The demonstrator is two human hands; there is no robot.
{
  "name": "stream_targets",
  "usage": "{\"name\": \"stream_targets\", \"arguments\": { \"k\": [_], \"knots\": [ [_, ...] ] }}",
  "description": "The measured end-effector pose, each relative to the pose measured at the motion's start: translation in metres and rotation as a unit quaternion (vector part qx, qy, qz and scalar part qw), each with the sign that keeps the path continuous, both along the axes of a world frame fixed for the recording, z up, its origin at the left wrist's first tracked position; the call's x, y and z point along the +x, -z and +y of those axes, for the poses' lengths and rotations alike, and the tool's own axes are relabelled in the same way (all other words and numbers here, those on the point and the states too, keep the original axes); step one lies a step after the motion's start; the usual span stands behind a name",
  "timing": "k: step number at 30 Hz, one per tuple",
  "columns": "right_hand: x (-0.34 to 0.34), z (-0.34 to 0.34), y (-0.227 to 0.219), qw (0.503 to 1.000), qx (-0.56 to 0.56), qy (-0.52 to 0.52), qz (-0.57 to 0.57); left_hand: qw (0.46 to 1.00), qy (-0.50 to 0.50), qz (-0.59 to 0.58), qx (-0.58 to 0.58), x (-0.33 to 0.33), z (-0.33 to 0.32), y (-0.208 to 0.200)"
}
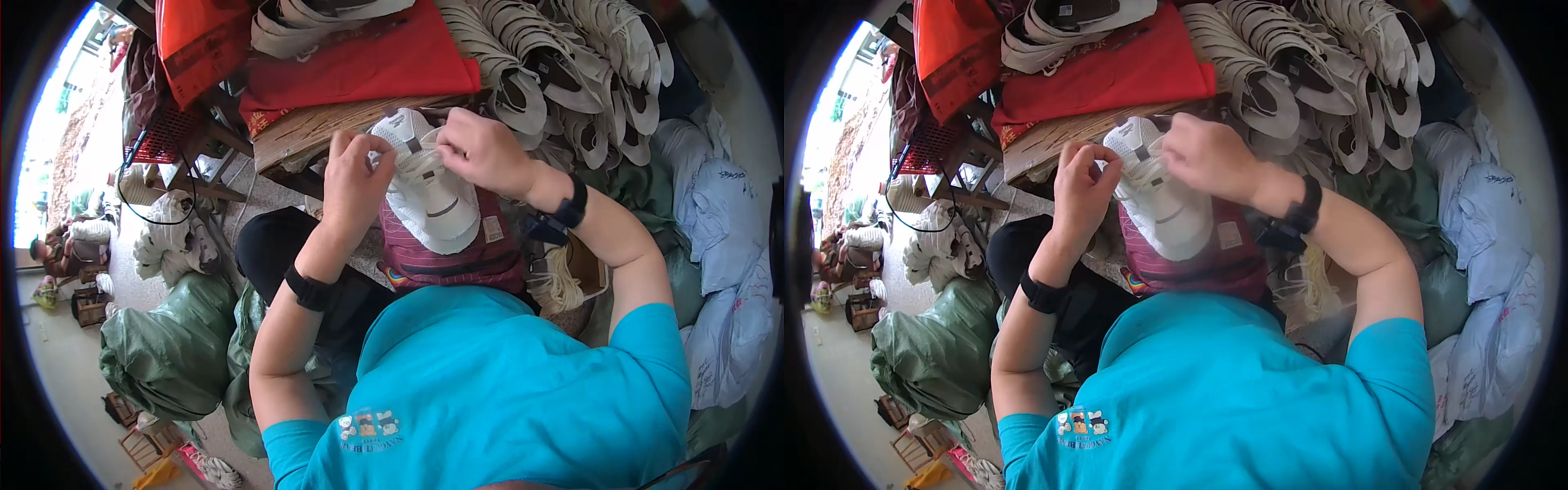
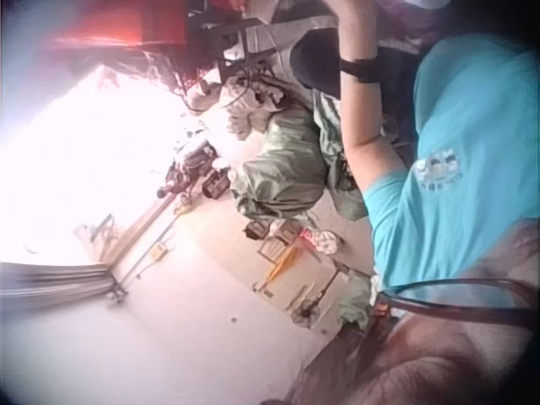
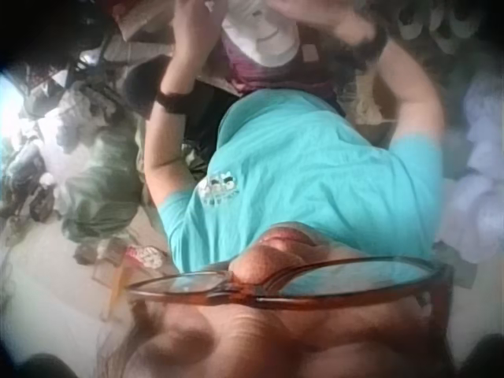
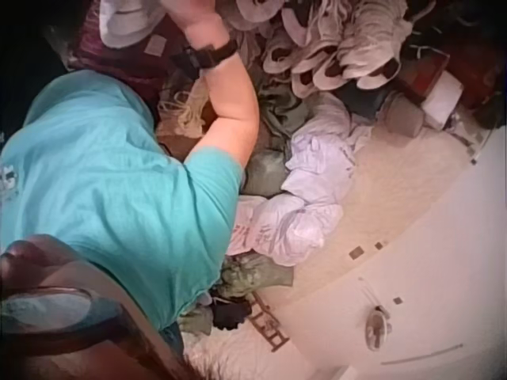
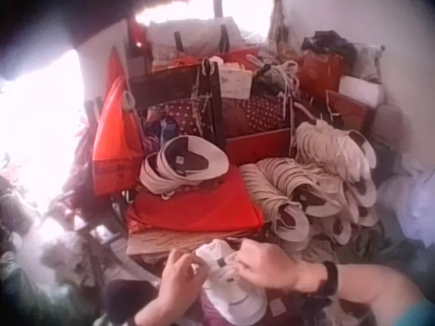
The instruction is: The person threads white shoelaces through the eyelets of a white sneaker, pulling the laces tight and adjusting them. They handle multiple shoes, placing some aside and continuing to lace others in a repetitive manner.
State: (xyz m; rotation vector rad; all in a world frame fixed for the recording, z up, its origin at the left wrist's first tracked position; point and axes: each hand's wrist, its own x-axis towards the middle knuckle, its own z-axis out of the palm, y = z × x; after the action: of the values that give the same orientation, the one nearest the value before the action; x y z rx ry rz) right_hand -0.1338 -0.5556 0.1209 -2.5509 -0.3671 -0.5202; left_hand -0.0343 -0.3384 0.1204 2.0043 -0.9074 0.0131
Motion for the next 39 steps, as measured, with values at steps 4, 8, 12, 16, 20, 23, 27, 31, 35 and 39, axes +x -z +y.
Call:
{"name": "stream_targets", "arguments": {
  "k": [4, 8, 12, 16, 20, 23, 27, 31, 35, 39],
  "knots": [
    [-0.001, -0.005, -0.012, 0.928, 0.247, -0.035, 0.277, 0.993, 0.010, 0.114, 0.021, -0.009, 0.001, 0.001],
    [0.005, -0.014, -0.021, 0.904, 0.232, 0.044, 0.355, 0.984, 0.014, 0.175, -0.007, -0.012, 0.000, 0.002],
    [0.009, -0.009, -0.010, 0.980, 0.084, 0.088, 0.160, 0.924, 0.071, 0.331, -0.181, 0.008, 0.024, 0.017],
    [0.013, -0.001, -0.015, 0.992, 0.058, 0.101, 0.055, 0.902, -0.010, 0.365, -0.230, 0.019, 0.036, 0.008],
    [0.020, -0.005, -0.008, 0.997, 0.015, 0.054, 0.045, 0.954, 0.014, 0.254, -0.158, 0.003, 0.029, 0.011],
    [0.023, -0.004, -0.009, 0.996, 0.007, 0.038, 0.076, 0.996, 0.081, 0.019, 0.027, -0.008, 0.034, -0.004],
    [0.030, 0.002, -0.020, 0.979, 0.128, 0.027, 0.158, 0.960, 0.162, -0.196, 0.121, -0.005, 0.041, 0.004],
    [0.032, 0.001, -0.031, 0.944, 0.236, 0.032, 0.226, 0.953, 0.115, -0.267, 0.079, 0.000, 0.033, 0.011],
    [0.033, -0.005, -0.020, 0.922, 0.297, 0.023, 0.247, 0.954, 0.054, -0.295, 0.027, -0.003, 0.015, 0.000],
    [0.028, 0.001, -0.009, 0.851, 0.474, 0.030, 0.224, 0.931, -0.029, -0.357, 0.071, 0.008, 0.005, 0.001]
  ]
}}
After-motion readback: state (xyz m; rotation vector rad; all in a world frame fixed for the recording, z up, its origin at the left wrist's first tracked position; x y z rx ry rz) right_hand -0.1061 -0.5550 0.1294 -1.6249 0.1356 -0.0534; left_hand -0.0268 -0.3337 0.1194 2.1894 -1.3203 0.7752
